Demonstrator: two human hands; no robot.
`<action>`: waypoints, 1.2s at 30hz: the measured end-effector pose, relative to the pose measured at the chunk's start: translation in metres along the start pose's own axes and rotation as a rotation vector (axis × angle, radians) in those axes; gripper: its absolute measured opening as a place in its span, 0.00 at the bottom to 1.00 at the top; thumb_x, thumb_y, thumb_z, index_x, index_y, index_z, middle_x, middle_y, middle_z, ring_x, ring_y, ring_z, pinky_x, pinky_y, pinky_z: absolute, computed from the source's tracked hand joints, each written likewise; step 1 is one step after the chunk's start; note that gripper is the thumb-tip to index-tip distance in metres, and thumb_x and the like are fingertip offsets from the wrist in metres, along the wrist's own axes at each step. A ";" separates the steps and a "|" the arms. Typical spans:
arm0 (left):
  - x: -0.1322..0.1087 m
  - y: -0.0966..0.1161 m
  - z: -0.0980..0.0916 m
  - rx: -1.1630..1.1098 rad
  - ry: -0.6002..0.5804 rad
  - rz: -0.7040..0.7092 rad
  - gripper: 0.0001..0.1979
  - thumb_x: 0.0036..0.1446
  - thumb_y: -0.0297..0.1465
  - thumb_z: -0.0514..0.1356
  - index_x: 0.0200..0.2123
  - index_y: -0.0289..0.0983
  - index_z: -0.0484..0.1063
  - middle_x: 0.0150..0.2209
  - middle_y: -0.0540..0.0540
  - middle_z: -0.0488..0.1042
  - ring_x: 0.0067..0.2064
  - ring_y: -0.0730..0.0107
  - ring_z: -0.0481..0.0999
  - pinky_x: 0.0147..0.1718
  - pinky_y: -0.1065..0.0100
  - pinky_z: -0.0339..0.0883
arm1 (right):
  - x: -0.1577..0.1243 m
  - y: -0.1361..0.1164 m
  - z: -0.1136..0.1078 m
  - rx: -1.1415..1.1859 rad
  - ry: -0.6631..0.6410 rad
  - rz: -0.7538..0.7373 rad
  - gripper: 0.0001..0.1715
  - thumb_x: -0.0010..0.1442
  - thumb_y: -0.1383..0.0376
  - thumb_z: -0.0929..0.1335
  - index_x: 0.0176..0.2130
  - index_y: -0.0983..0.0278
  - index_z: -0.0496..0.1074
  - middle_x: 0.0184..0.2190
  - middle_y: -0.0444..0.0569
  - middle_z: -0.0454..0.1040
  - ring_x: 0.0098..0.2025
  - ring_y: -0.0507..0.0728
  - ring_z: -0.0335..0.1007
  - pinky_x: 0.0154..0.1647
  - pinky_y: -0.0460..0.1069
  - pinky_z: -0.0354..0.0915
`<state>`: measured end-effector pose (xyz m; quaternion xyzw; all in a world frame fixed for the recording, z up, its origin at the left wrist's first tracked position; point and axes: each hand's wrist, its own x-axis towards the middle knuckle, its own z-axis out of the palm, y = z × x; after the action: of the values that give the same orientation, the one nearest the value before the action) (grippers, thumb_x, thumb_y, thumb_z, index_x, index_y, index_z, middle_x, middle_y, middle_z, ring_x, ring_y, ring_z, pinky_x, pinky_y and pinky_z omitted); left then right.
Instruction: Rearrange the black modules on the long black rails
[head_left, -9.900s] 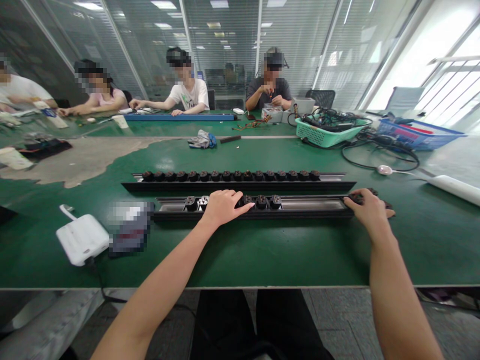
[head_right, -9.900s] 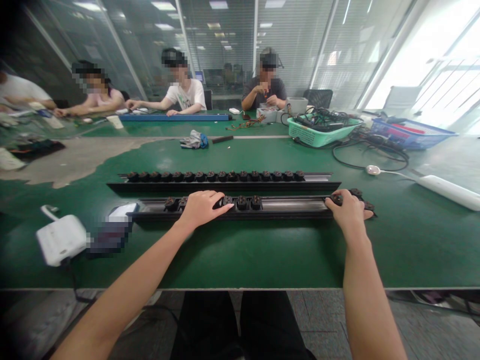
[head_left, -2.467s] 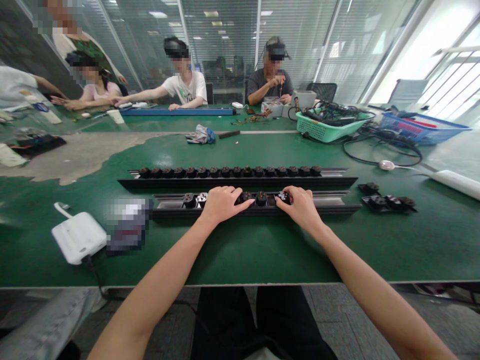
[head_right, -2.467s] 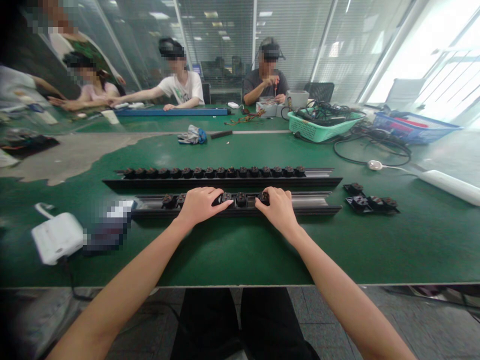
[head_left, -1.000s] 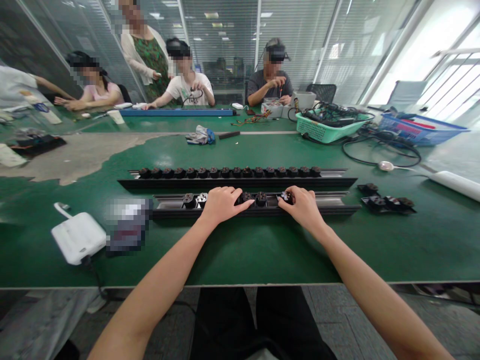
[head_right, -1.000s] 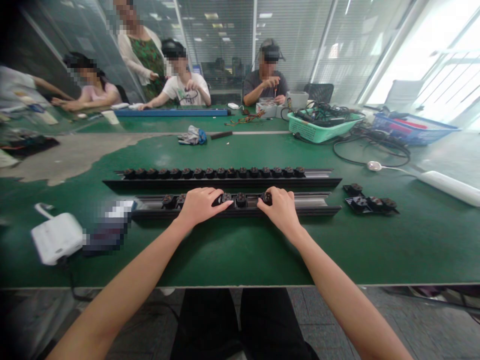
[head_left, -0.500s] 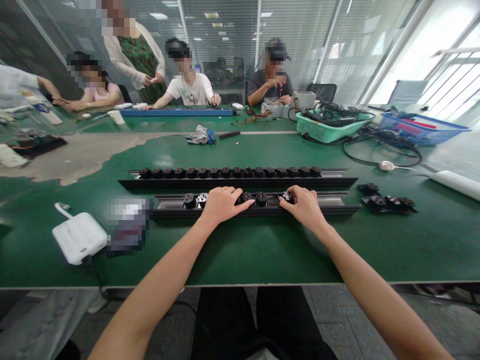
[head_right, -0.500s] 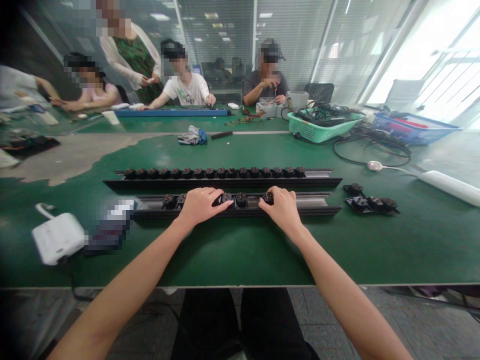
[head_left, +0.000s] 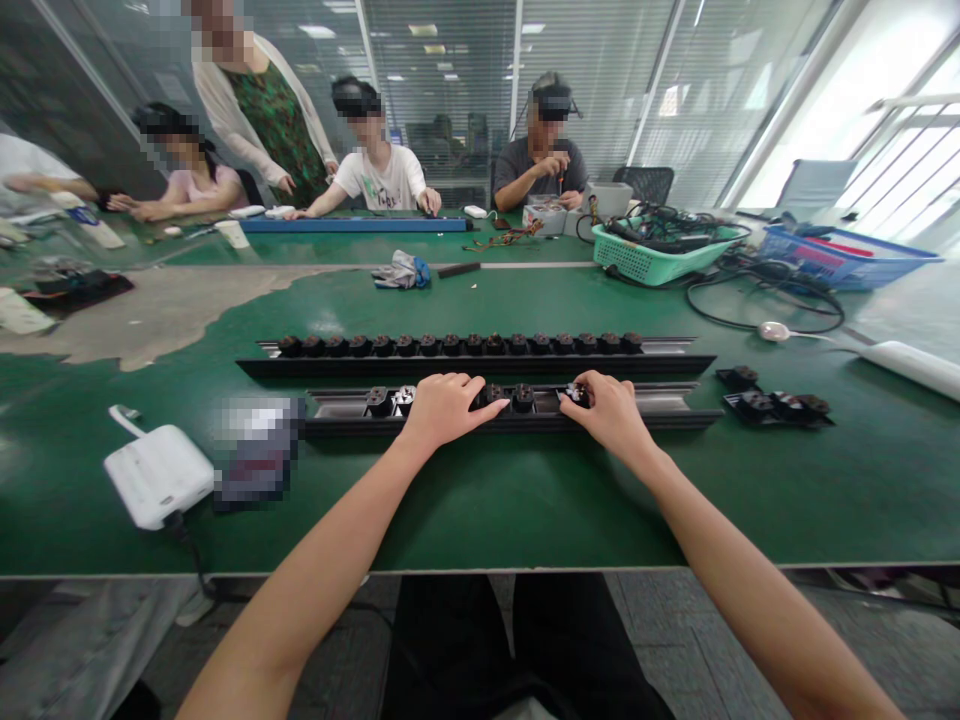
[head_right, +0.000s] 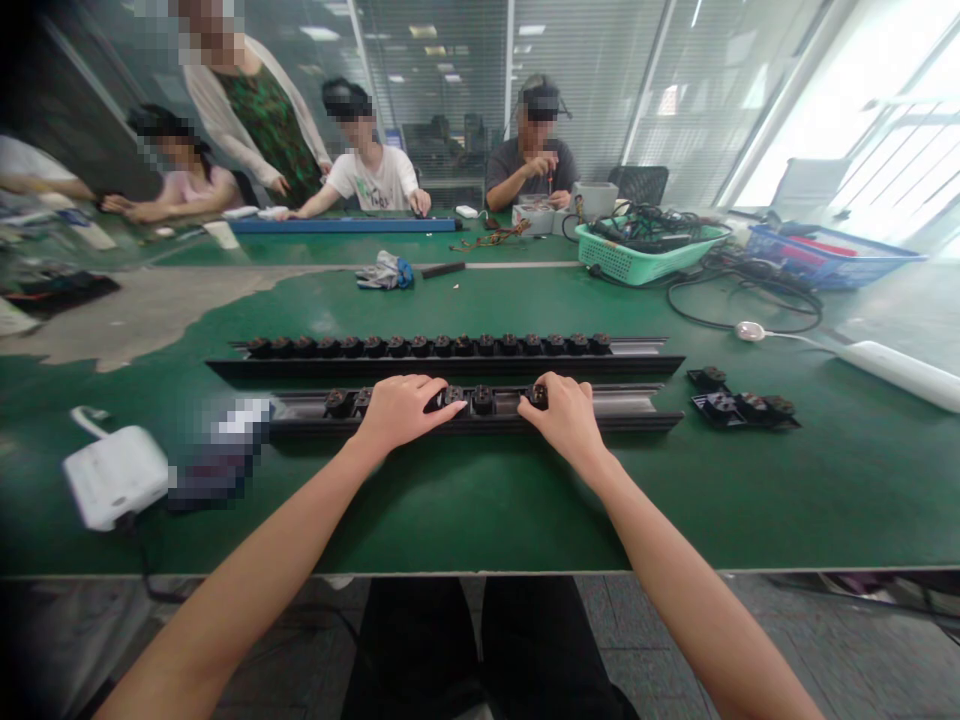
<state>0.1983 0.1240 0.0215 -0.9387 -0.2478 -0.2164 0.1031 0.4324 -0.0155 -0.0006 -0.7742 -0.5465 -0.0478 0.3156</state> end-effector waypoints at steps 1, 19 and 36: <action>0.000 0.000 0.000 -0.003 -0.002 -0.001 0.29 0.66 0.54 0.50 0.39 0.36 0.79 0.34 0.41 0.80 0.36 0.58 0.78 0.33 0.62 0.62 | 0.000 0.000 0.000 0.000 -0.001 0.000 0.15 0.59 0.53 0.66 0.38 0.62 0.69 0.31 0.48 0.73 0.37 0.60 0.68 0.47 0.57 0.55; 0.000 0.001 0.001 0.024 0.001 -0.005 0.29 0.66 0.54 0.51 0.38 0.36 0.78 0.34 0.41 0.80 0.35 0.58 0.78 0.32 0.62 0.62 | 0.001 0.002 0.000 -0.008 -0.017 -0.002 0.15 0.59 0.52 0.65 0.37 0.61 0.68 0.30 0.47 0.72 0.37 0.60 0.68 0.46 0.56 0.54; -0.001 0.000 0.002 0.006 0.012 0.002 0.28 0.66 0.54 0.52 0.39 0.36 0.79 0.34 0.41 0.80 0.35 0.59 0.78 0.33 0.62 0.62 | 0.001 0.006 -0.003 -0.040 -0.013 0.017 0.15 0.59 0.52 0.65 0.37 0.61 0.68 0.31 0.48 0.74 0.38 0.61 0.69 0.47 0.57 0.55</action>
<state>0.1984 0.1242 0.0199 -0.9373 -0.2470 -0.2212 0.1077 0.4388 -0.0179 -0.0006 -0.7852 -0.5410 -0.0510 0.2969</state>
